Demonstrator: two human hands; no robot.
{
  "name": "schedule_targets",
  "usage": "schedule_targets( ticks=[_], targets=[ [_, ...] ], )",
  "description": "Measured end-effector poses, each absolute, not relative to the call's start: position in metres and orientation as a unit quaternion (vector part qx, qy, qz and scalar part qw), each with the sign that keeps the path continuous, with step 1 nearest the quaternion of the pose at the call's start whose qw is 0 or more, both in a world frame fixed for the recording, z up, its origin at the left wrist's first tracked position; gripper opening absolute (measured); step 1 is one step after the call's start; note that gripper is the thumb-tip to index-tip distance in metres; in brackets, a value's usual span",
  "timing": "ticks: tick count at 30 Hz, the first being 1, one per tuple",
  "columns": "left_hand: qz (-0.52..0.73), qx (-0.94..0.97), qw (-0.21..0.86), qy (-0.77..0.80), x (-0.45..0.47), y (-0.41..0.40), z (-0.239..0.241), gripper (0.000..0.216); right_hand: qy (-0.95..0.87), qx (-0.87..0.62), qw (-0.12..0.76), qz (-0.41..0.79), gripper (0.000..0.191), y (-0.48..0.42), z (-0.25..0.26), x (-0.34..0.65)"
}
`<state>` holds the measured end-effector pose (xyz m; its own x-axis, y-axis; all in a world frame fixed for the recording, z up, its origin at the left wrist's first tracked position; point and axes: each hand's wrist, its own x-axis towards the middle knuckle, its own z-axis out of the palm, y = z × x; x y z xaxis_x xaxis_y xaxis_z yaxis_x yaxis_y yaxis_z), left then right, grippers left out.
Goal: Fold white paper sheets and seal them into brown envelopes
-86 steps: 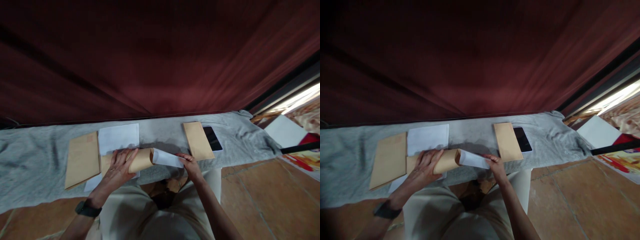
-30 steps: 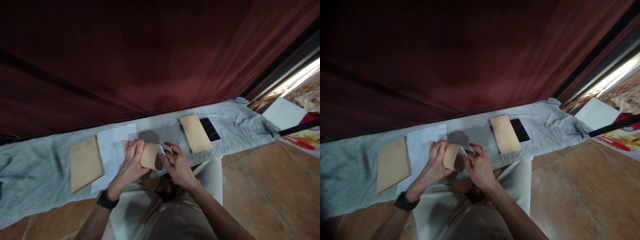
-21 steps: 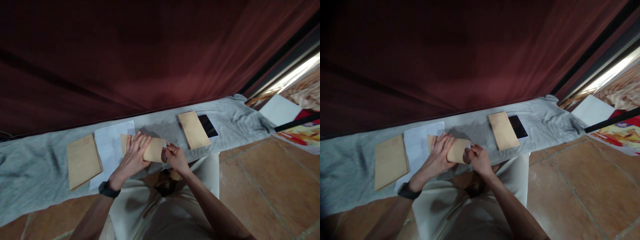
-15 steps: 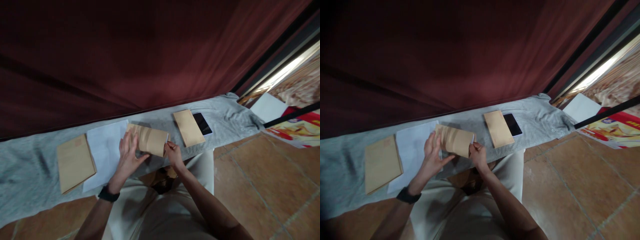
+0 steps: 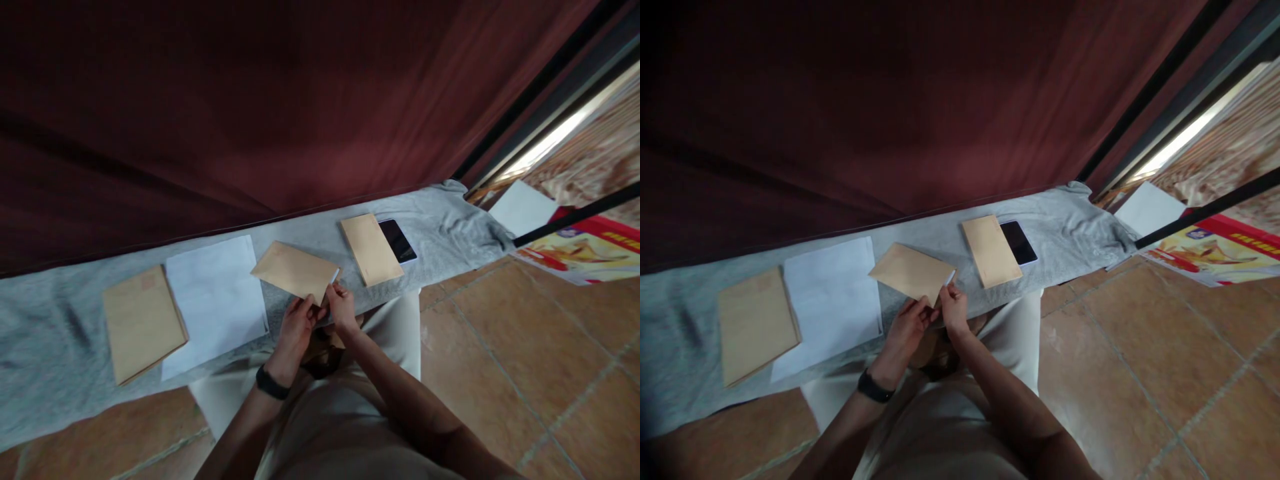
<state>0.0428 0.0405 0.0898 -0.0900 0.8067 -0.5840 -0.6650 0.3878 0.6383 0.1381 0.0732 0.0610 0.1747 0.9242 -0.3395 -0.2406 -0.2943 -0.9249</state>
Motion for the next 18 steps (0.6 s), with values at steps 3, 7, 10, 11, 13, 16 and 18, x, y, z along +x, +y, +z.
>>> schedule_targets(
  ticks=[3,7,10,11,13,16,18],
  targets=[
    [0.533,0.095,0.665,0.514,0.039,0.044,0.09,0.025,-0.308,-0.556,0.517,0.573,0.034,0.073,0.063,0.139],
    [0.514,0.128,0.657,0.537,0.028,0.047,0.087,0.03,-0.309,-0.544,0.515,0.586,0.034,0.074,0.065,0.145],
    [0.49,0.17,0.645,0.561,0.017,0.051,0.085,0.033,-0.303,-0.552,0.496,0.598,0.037,0.074,0.064,0.151],
    [0.482,0.187,0.642,0.567,0.012,0.053,0.085,0.033,-0.302,-0.557,0.487,0.602,0.037,0.074,0.063,0.153],
    [0.465,0.219,0.639,0.573,0.004,0.057,0.084,0.034,-0.296,-0.566,0.471,0.609,0.038,0.074,0.061,0.156],
    [0.44,0.274,0.618,0.591,-0.007,0.066,0.08,0.031,-0.285,-0.571,0.451,0.624,0.039,0.073,0.058,0.157],
    [0.416,0.315,0.576,0.629,-0.014,0.071,0.075,0.028,-0.287,-0.572,0.437,0.632,0.04,0.072,0.056,0.157]
  ],
)
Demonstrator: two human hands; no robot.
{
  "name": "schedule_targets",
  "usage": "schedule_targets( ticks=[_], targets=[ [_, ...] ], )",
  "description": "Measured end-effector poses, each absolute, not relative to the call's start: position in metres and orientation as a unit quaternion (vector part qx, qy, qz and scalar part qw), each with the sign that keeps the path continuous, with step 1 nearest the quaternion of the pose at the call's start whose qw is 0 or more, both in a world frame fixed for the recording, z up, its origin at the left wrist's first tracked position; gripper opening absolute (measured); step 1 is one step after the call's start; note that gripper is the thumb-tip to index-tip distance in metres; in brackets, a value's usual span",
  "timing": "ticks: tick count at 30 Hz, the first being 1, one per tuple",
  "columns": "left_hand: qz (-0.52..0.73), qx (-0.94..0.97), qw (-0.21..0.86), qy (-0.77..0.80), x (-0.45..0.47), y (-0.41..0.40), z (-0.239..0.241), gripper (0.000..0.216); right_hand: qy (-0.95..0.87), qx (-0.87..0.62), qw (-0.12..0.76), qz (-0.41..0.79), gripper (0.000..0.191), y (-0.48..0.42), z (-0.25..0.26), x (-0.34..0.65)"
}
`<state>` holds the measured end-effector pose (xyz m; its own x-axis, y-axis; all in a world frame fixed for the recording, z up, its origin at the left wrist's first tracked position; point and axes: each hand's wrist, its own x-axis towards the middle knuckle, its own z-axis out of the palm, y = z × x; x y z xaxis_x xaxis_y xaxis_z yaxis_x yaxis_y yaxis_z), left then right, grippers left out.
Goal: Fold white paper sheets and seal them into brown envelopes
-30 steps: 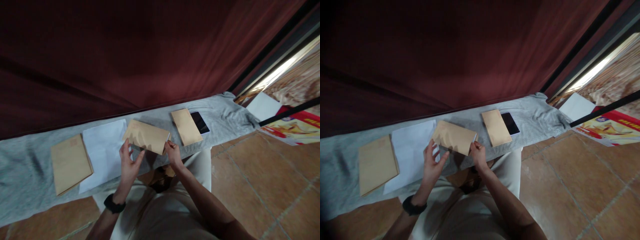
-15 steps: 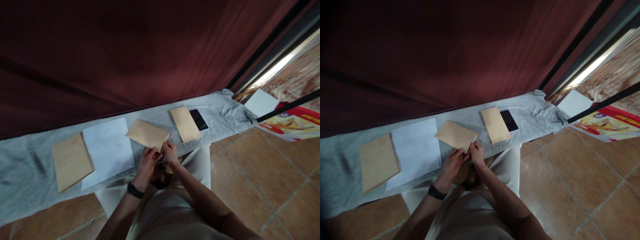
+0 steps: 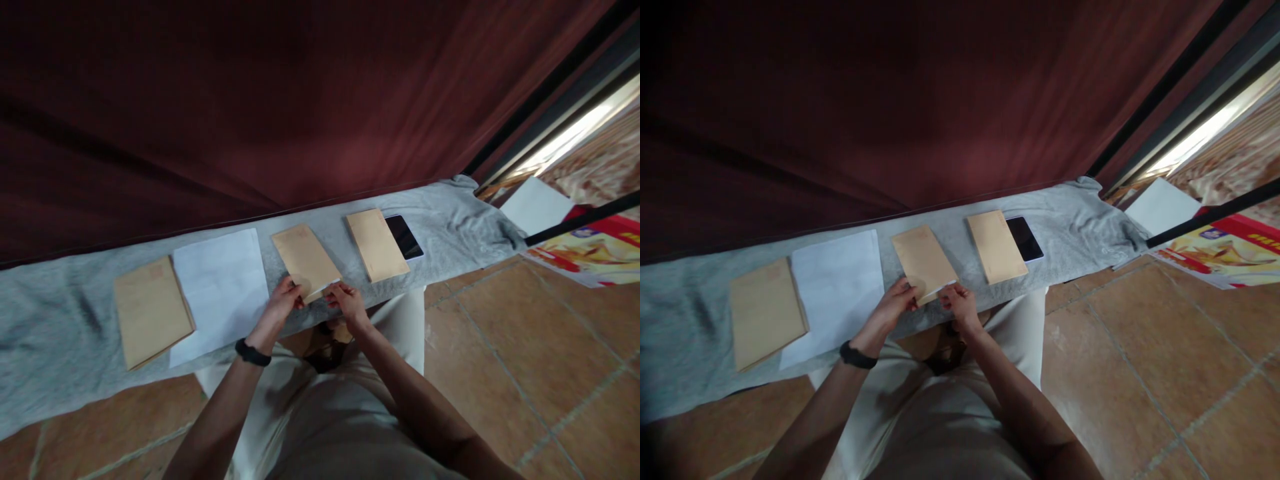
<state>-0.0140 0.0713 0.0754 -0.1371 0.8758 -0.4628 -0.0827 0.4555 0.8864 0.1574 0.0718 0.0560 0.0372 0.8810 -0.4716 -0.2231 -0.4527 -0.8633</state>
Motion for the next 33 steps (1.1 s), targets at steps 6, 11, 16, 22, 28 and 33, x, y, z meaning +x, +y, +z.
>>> schedule_targets(
  ticks=[6,11,16,22,28,33],
  targets=[
    [0.375,0.386,0.428,0.726,-0.031,0.072,0.068,0.058,-0.321,-0.571,0.394,0.644,0.037,0.064,0.05,0.164],
    [0.298,0.506,0.254,0.768,-0.024,0.052,0.072,0.055,-0.56,-0.586,0.325,0.488,0.029,0.056,0.052,0.178],
    [0.323,0.614,0.154,0.703,-0.014,0.034,0.063,0.06,-0.73,-0.574,0.274,0.251,0.027,0.065,0.056,0.186],
    [0.302,0.656,0.122,0.681,-0.02,0.033,0.046,0.057,-0.819,-0.502,0.208,0.186,0.034,0.086,0.053,0.185],
    [0.307,0.651,0.133,0.681,-0.022,0.033,0.042,0.05,-0.872,-0.433,0.143,0.18,0.04,0.1,0.053,0.19],
    [0.297,0.657,0.125,0.682,-0.021,0.031,0.042,0.049,-0.886,-0.408,0.126,0.179,0.04,0.104,0.052,0.197]
  ],
)
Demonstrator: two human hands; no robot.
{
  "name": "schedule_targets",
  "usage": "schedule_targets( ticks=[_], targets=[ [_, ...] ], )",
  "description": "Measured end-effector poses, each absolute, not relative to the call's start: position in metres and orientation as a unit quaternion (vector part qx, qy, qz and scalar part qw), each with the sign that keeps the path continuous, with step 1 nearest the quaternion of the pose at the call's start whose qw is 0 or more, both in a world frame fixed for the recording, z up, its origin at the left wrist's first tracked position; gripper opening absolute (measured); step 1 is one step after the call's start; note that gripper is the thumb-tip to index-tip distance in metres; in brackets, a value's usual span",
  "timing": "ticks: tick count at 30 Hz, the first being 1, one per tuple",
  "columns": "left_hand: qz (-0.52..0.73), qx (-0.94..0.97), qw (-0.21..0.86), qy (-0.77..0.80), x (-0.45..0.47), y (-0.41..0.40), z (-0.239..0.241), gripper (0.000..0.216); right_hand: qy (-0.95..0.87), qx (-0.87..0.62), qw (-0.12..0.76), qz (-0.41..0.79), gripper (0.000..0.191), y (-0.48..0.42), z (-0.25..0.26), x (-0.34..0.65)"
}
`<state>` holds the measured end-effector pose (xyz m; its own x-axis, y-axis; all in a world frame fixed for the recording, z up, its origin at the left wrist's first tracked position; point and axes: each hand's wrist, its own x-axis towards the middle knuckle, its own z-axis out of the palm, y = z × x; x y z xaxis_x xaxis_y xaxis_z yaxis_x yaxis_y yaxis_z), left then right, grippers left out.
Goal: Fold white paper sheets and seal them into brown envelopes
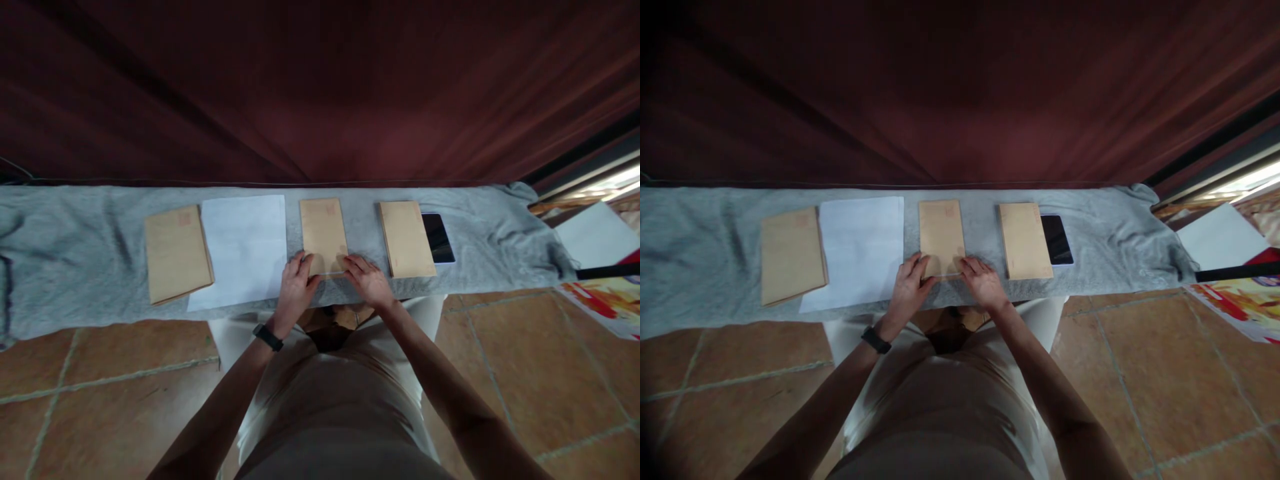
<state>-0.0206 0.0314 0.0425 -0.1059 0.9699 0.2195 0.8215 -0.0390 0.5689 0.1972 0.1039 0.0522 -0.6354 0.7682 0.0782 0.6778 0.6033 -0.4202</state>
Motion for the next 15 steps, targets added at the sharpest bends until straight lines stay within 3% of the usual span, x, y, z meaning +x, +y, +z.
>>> schedule_targets(
  ticks=[15],
  targets=[
    [0.245,0.697,0.124,0.662,-0.013,0.021,0.055,0.048,-0.881,-0.395,0.164,0.204,0.037,0.102,0.047,0.203]
  ],
)
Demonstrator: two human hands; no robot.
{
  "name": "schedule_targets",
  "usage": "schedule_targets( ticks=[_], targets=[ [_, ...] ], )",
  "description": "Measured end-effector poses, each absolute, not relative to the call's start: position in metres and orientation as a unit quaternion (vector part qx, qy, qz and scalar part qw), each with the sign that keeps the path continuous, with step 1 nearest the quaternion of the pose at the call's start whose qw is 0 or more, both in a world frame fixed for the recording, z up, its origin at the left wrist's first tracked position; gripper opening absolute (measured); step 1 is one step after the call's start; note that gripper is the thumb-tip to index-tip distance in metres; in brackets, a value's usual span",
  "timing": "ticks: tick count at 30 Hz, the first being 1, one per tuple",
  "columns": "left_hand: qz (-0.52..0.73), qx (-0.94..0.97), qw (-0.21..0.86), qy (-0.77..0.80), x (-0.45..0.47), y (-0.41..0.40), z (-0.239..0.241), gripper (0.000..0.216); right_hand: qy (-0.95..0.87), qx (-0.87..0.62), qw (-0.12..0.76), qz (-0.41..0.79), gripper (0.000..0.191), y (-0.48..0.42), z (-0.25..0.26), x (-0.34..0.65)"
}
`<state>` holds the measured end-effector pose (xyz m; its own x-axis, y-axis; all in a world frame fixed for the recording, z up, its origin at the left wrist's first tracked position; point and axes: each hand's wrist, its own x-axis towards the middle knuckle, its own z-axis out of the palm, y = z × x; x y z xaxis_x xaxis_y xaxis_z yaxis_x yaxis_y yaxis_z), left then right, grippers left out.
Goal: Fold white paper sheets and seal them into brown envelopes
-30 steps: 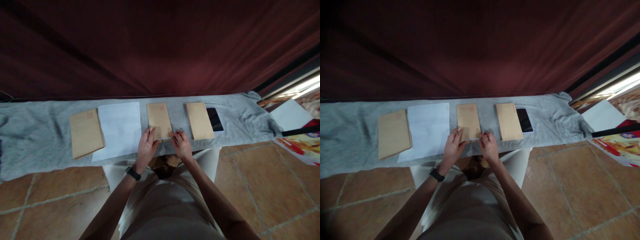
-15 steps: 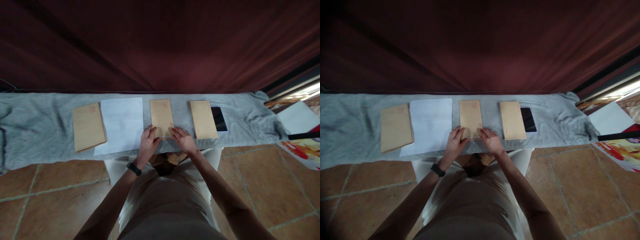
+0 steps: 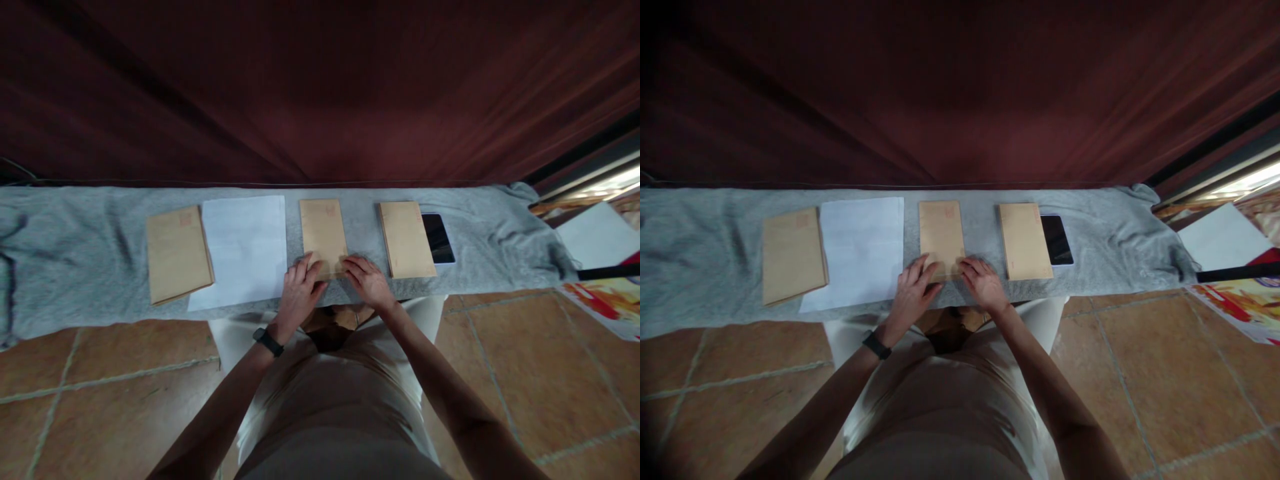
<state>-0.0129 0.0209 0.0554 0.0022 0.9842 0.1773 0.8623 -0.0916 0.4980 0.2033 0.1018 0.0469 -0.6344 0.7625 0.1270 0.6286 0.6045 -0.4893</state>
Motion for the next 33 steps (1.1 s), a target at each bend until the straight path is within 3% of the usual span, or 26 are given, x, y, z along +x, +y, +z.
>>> schedule_targets(
  ticks=[14,22,33],
  targets=[
    [0.265,0.706,0.13,0.644,-0.005,0.025,0.051,0.032,-0.863,-0.41,0.205,0.213,0.03,0.098,0.038,0.201],
    [0.242,0.682,0.062,0.687,0.0,0.033,0.05,0.023,-0.829,-0.456,0.265,0.185,0.023,0.096,0.033,0.186],
    [0.184,0.796,0.022,0.577,0.012,0.011,0.046,0.042,-0.826,-0.483,0.254,0.142,0.019,0.096,0.032,0.178]
  ],
)
